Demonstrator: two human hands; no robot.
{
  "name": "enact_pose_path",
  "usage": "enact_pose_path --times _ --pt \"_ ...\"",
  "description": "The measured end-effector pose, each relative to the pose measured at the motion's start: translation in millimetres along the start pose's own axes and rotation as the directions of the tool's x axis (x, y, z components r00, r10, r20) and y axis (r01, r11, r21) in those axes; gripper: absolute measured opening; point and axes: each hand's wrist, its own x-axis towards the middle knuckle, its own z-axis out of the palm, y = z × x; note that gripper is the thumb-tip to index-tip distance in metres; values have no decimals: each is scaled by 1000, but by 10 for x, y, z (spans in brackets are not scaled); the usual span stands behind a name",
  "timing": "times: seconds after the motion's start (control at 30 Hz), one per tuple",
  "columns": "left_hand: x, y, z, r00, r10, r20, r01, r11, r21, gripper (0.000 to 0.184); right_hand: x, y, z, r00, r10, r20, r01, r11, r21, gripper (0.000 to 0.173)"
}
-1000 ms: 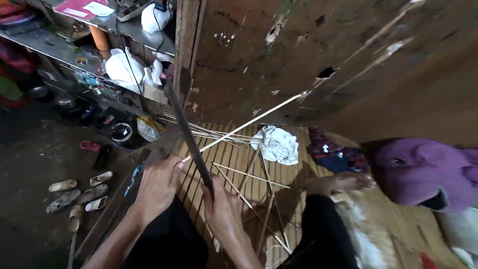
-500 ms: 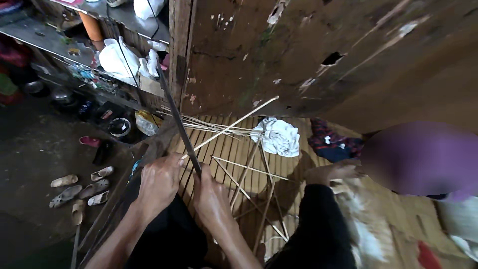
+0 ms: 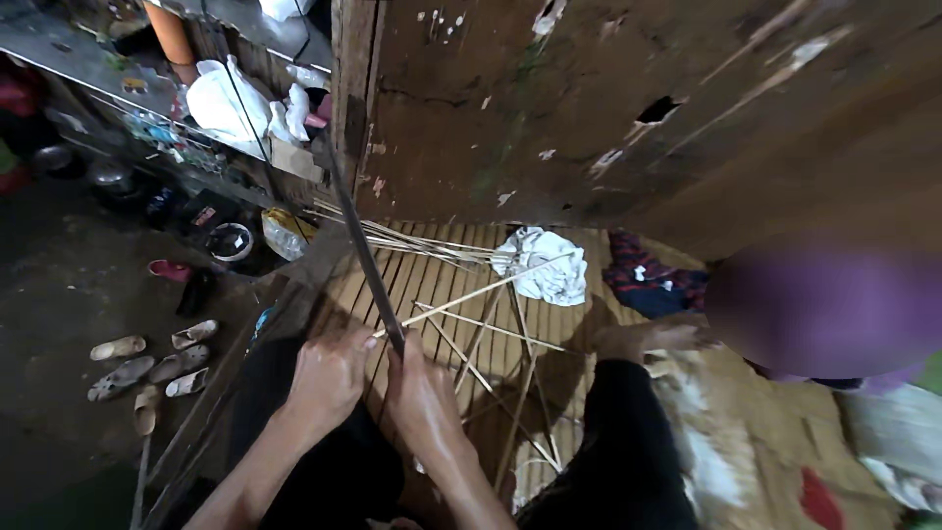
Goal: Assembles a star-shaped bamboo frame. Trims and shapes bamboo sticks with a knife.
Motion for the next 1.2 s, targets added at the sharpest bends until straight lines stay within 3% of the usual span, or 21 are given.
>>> enact_pose_path --times 0.17,0.3,0.47,0.6,0.73,0.83,0.87,0.97,1.03,1.13,1.2 --pt "-103 3 195 999 37 -15 -36 995 88 32 2 2 -39 981 117 156 -109 993 -55 32" --pt "-97 -8 169 999 -10 -33 13 998 66 31 -172 54 95 996 81 32 -80 996 -49 28" --pt "-62 3 266 999 14 -51 -10 997 72 32 -240 122 -28 985 127 113 -118 990 -79 34" --pt "-18 69 211 1000 -10 1 10 998 55 32 -260 129 49 990 142 16 -142 989 -46 31" --pt "-25 123 220 986 -110 122 109 994 10 23 -456 310 -43 987 127 96 -120 990 -77 37" --pt "251 91 115 945 -286 158 290 957 -6 28 -772 557 -91 984 131 119 -129 991 -28 35" --pt "343 87 102 950 -284 131 290 957 -25 29 -884 647 -118 984 144 102 -148 989 28 34" --pt "447 190 172 984 -169 50 173 982 -79 26 -1048 918 -177 976 170 -135 -137 965 223 28" --pt "392 297 298 990 -113 89 125 982 -141 26 -984 1050 -290 937 314 -155 -200 843 500 27" --pt "267 475 498 977 -81 197 124 967 -220 26 -679 1159 -382 830 556 -53 -222 415 882 18" --pt "184 566 595 963 -78 258 144 958 -248 28 -459 1228 -385 760 650 12 -187 202 961 13"
